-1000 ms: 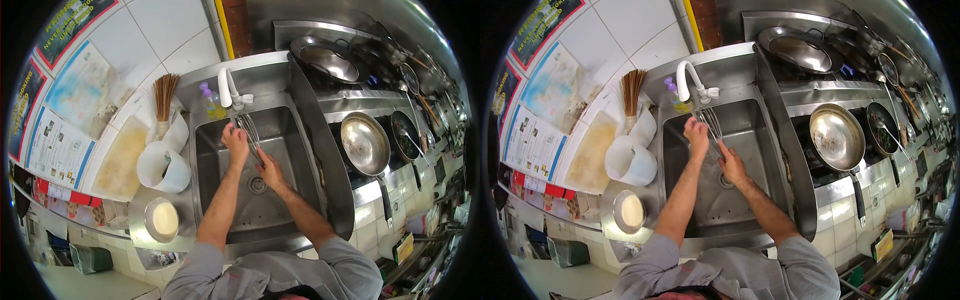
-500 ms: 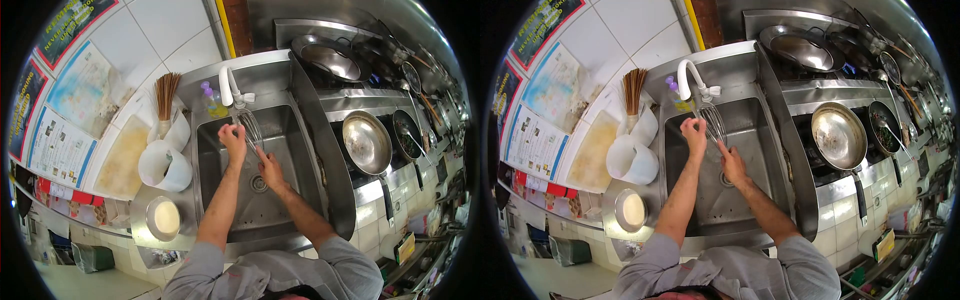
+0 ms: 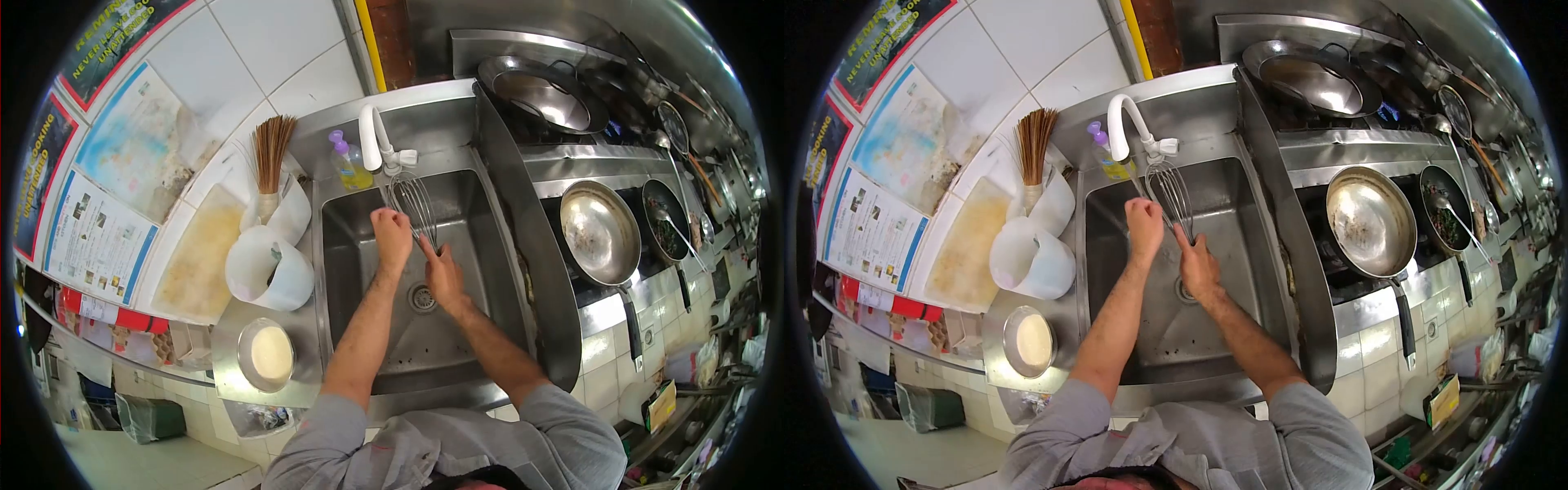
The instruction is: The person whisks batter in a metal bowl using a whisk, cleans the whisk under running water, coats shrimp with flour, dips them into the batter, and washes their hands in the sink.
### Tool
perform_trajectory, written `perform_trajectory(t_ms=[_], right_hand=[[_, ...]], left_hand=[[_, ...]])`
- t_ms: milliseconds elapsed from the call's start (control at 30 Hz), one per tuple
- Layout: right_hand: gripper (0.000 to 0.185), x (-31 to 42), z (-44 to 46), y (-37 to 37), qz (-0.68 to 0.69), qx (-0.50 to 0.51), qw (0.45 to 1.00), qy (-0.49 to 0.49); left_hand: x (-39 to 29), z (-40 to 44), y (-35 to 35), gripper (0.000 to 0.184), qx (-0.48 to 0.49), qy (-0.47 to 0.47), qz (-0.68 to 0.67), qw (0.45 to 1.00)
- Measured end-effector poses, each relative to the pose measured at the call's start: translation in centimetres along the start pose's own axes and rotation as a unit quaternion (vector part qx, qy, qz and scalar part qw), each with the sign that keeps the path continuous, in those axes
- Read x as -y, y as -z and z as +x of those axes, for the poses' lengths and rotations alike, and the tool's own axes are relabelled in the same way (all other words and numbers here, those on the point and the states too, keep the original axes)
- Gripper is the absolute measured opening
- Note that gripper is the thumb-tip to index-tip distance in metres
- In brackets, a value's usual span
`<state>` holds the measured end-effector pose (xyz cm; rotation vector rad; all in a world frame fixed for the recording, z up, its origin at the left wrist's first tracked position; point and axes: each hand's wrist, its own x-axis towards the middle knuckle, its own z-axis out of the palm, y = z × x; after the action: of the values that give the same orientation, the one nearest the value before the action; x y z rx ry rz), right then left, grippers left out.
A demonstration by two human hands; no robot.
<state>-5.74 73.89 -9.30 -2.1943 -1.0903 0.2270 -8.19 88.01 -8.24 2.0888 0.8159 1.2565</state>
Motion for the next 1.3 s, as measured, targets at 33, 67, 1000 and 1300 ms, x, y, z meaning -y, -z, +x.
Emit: perform_trajectory(t_ms=[33,67,1000,1300], right_hand=[[0.065,0.3,-0.5,0.0,0.009,0.007,1.000,0.000],[0.065,0.6,-0.8,0.0,0.018,0.013,1.000,0.000],[0.060,0.0,-2.1,0.5,0.188,-0.010,0.978,0.091],[0.064,0.7,-2.6,1.2,0.211,0.013,0.973,0.093]], left_hand=[[0.7,1.5,0.2,0.018,0.013,0.020,0.013,1.000],[1.4,2.9,0.3,0.018,0.026,0.040,0.026,0.999],[3.9,-0.7,1.2,0.008,0.097,0.363,-0.576,0.726],[4.8,4.3,1.3,0.009,0.077,0.296,-0.495,0.813]])
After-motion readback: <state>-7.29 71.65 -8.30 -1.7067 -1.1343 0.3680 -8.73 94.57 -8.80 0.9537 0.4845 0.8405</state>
